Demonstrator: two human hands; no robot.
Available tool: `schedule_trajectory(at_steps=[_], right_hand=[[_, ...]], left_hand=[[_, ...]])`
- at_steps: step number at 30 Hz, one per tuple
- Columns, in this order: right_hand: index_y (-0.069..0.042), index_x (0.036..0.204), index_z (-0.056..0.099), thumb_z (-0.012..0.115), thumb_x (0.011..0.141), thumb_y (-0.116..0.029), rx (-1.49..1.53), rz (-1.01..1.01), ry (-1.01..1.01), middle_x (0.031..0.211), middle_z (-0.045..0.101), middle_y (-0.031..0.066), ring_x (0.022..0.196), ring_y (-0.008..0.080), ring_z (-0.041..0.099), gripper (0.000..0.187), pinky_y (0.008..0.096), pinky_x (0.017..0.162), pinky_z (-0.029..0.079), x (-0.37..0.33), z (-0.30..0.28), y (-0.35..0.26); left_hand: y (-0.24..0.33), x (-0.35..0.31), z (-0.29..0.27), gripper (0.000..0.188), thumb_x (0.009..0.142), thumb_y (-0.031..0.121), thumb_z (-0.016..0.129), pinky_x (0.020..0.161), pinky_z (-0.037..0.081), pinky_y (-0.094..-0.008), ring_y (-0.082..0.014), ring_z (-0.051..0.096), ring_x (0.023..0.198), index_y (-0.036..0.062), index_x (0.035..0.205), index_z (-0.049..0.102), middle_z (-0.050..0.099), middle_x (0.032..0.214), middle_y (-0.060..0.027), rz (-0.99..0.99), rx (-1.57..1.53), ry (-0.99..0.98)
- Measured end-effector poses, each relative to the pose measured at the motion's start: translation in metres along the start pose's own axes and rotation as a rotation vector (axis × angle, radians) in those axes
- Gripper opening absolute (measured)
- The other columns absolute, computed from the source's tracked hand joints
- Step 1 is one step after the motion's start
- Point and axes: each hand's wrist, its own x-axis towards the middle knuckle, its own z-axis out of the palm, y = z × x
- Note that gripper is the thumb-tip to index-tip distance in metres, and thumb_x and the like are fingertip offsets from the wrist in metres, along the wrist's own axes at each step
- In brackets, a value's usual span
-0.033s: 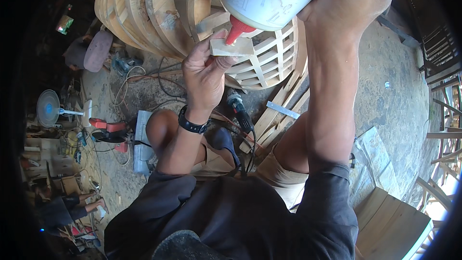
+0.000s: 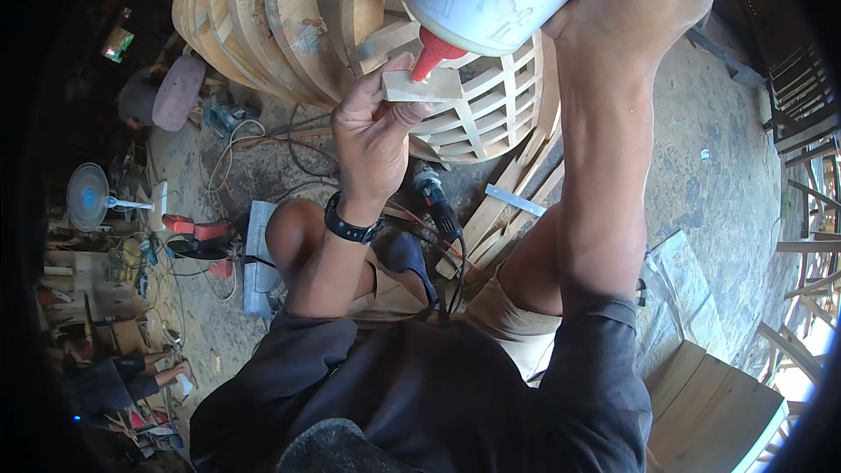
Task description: The person applies glue to a small wooden block and positions it onto a curved wooden lattice structure. They then use a pneumatic nail gun to secure several points on the wooden frame.
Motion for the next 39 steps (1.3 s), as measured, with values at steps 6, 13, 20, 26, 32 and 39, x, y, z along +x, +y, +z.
schedule_trajectory(at_steps=[6, 13, 20, 26, 32, 39], right_hand=[[-0.008, 0.118, 0.056, 0.029, 0.111, -0.052, 0.036, 0.162, -0.053, 0.090, 0.064, 0.0036, 0.071, 0.0077, 0.066, 0.053, 0.0222, 0.064, 0.059, 0.001, 0.005, -0.019], [-0.008, 0.122, 0.057, 0.032, 0.111, -0.054, 0.162, 0.156, -0.088, 0.092, 0.066, 0.0032, 0.072, 0.0075, 0.067, 0.054, 0.0220, 0.065, 0.059, 0.004, -0.013, 0.007], [-0.008, 0.124, 0.057, 0.036, 0.110, -0.055, 0.115, 0.106, -0.096, 0.092, 0.065, 0.0024, 0.072, 0.0071, 0.067, 0.054, 0.0215, 0.064, 0.059, 0.005, -0.007, -0.001], [-0.008, 0.124, 0.057, 0.034, 0.111, -0.053, 0.204, 0.084, -0.116, 0.092, 0.065, 0.0022, 0.073, 0.0067, 0.066, 0.053, 0.0212, 0.065, 0.059, 0.002, 0.007, -0.013], [-0.008, 0.123, 0.057, 0.034, 0.111, -0.051, 0.008, 0.038, -0.006, 0.091, 0.064, 0.0016, 0.072, 0.0064, 0.065, 0.051, 0.0211, 0.065, 0.058, -0.002, -0.003, -0.002], [-0.009, 0.122, 0.057, 0.034, 0.111, -0.051, 0.069, 0.035, -0.037, 0.090, 0.064, 0.0012, 0.071, 0.0065, 0.065, 0.049, 0.0212, 0.064, 0.058, -0.005, -0.006, 0.002]], left_hand=[[0.003, 0.002, 0.003, 0.049, 0.087, 0.001, 0.080, 0.095, 0.056, -0.0302, -0.0146, 0.068, 0.106, -0.0041, 0.133, 0.063, 0.072, 0.119, -0.0133, 0.061, -0.001, 0.036], [0.001, 0.001, 0.003, 0.050, 0.087, 0.000, 0.080, 0.098, 0.054, -0.0306, -0.0151, 0.067, 0.109, -0.0037, 0.133, 0.062, 0.071, 0.121, -0.0136, 0.051, 0.038, 0.018], [0.004, 0.000, 0.001, 0.052, 0.087, 0.001, 0.080, 0.104, 0.050, -0.0325, -0.0178, 0.065, 0.114, -0.0048, 0.134, 0.059, 0.069, 0.126, -0.0155, 0.005, 0.052, 0.010], [0.003, 0.000, 0.001, 0.052, 0.087, 0.002, 0.081, 0.104, 0.050, -0.0321, -0.0174, 0.065, 0.114, -0.0048, 0.134, 0.060, 0.069, 0.125, -0.0153, 0.003, 0.070, 0.007], [0.006, 0.003, 0.008, 0.048, 0.086, -0.003, 0.079, 0.094, 0.058, -0.0306, -0.0148, 0.069, 0.104, -0.0033, 0.131, 0.064, 0.073, 0.116, -0.0142, 0.091, 0.058, 0.030], [0.004, 0.002, 0.007, 0.048, 0.086, -0.003, 0.079, 0.093, 0.059, -0.0303, -0.0151, 0.069, 0.104, -0.0029, 0.132, 0.064, 0.073, 0.116, -0.0143, 0.068, 0.012, 0.032]])
